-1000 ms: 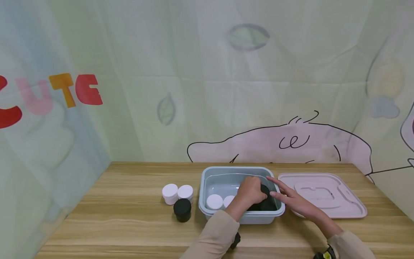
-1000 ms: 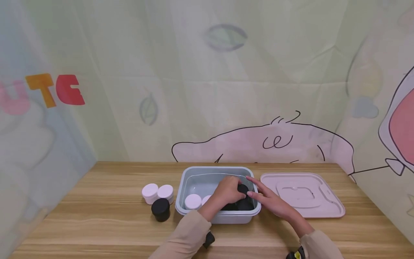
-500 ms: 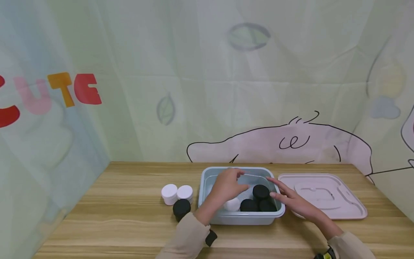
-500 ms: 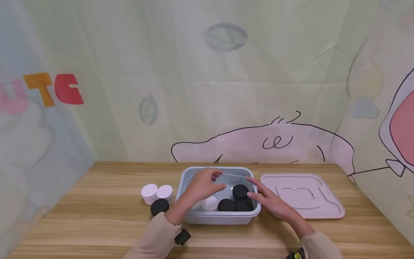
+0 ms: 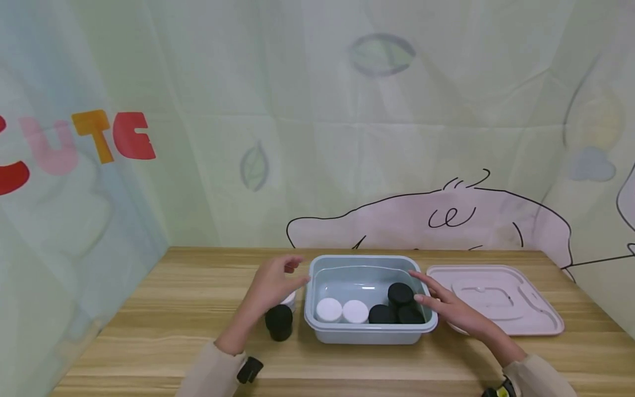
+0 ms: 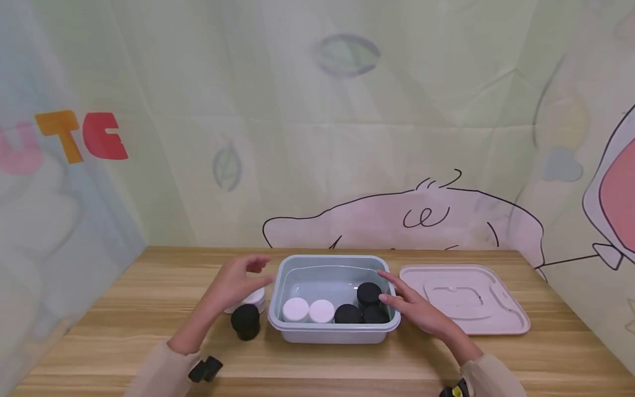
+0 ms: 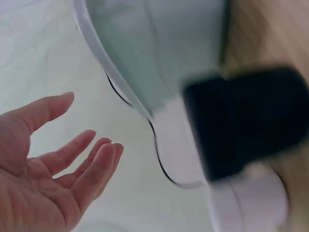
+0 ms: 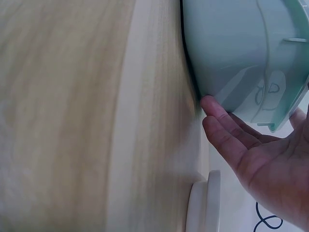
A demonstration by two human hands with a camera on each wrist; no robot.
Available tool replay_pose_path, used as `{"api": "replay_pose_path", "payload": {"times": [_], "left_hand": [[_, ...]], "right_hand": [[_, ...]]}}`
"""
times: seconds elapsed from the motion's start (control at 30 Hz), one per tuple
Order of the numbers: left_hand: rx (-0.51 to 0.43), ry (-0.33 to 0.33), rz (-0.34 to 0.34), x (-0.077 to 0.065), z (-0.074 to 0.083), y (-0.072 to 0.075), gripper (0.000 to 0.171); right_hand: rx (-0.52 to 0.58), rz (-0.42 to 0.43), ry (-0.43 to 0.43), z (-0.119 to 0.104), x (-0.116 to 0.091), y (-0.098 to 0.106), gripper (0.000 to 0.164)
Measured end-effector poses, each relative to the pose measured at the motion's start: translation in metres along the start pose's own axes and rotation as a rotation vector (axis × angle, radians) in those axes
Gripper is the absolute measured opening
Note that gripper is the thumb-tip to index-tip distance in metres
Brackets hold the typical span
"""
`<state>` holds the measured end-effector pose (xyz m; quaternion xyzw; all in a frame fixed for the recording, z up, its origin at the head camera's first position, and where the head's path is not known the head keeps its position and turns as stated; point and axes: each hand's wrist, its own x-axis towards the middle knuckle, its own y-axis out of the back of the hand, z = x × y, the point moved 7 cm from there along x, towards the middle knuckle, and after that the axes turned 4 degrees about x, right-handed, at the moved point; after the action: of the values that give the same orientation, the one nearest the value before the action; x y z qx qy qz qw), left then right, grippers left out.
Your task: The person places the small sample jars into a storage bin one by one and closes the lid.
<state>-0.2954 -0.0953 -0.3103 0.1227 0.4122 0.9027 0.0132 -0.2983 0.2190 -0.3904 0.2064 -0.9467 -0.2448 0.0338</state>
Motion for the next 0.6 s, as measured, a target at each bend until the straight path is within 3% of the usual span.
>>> {"api": "replay_pose_path", "payload": {"times": [0.33,0.6], "left_hand": [[0.066,-0.001,0.022,-0.004,-0.061,0.017,0.041],[0.104,-0.010,0.009,-0.011,-0.079,0.023,0.043]], "right_hand": [[0.022,-0.002,-0.014,0.002,0.000,-0.001,0.055],[0.022,0.001,-0.022,0.002,0.000,-0.001,0.055]]}}
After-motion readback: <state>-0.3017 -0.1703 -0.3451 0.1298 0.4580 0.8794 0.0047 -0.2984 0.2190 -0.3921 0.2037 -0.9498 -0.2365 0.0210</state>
